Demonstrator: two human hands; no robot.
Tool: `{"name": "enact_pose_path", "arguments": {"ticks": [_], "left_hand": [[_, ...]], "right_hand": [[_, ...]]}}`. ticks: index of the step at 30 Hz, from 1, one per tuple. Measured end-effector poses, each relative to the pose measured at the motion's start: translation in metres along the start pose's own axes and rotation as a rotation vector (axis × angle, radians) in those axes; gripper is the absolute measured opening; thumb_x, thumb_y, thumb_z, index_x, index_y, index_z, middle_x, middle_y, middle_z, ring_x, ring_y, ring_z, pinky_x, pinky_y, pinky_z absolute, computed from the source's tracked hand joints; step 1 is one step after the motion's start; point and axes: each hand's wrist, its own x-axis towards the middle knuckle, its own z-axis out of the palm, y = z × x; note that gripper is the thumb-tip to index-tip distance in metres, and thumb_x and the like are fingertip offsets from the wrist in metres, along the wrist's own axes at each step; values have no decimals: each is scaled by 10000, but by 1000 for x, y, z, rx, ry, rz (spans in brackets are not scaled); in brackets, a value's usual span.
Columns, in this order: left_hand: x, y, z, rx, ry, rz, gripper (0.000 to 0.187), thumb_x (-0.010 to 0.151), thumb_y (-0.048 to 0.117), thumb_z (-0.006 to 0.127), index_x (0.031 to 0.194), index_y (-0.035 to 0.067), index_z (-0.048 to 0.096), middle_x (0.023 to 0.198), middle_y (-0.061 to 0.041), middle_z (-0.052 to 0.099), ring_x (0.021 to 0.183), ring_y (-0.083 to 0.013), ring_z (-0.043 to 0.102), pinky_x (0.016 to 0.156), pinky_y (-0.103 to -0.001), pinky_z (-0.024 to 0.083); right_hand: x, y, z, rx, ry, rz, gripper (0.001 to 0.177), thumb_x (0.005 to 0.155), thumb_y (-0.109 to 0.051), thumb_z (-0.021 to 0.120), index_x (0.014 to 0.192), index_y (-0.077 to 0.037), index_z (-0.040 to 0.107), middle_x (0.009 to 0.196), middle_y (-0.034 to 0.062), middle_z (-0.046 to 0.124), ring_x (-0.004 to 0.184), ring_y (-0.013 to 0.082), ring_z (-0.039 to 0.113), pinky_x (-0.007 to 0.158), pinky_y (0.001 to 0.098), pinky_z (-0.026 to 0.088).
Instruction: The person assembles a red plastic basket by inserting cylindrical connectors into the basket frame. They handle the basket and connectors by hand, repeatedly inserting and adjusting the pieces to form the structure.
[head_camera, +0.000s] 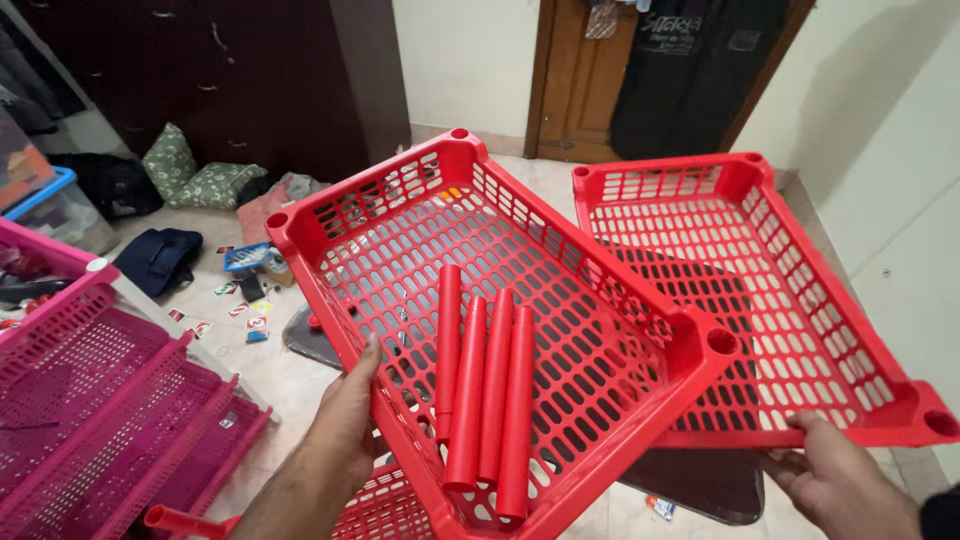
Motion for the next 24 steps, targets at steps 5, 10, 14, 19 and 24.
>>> {"name": "enact_pose_path", "arguments": {"ticks": [5, 10, 14, 19, 24], "left_hand": [[4, -3, -1, 92, -14, 1, 571, 915, 635, 526, 1230, 175, 650, 1064, -27, 761, 951, -179, 716, 816, -503, 591], [6, -13, -2, 79, -54, -19, 552, 920, 613, 539, 1206, 155, 653, 1006, -53, 729, 885, -205, 714, 745, -497, 631], [9, -20, -6, 88, -49, -32, 538, 947, 596, 529, 1210, 148, 666, 972, -73, 730, 857, -217, 720, 747, -499, 632], [14, -29, -8, 77, -12, -65, 503, 956, 555, 533, 1234, 157, 663, 1001, -52, 769, 921, -212, 738, 795, -498, 623], [18, -25, -15, 75, 2, -76, 535, 966, 578, 513, 1254, 152, 663, 1029, -33, 770, 982, -212, 726, 855, -506, 596]], "right_hand": [[-18, 4, -6, 11, 13, 0, 200, 1091, -191, 450, 1234, -66, 511, 1206, 142, 623, 1116, 303, 636, 1006, 524, 557], [-9, -14, -19, 3, 24, -16, 252, 1103, -208, 416, 1296, -59, 478, 1231, 170, 603, 1153, 341, 623, 1028, 536, 547], [-2, -29, -35, -11, 65, -127, 276, 1118, -215, 402, 1332, -47, 445, 1242, 204, 585, 1170, 347, 621, 1038, 548, 537], [1, -41, -49, -20, 25, -129, 352, 1138, -260, 395, 1325, 33, 450, 1250, 236, 601, 1169, 328, 642, 1055, 512, 538], [-4, -35, -51, 13, 144, -90, 350, 1125, -274, 411, 1336, 5, 423, 1277, 213, 555, 1194, 316, 614, 1086, 497, 530]]}}
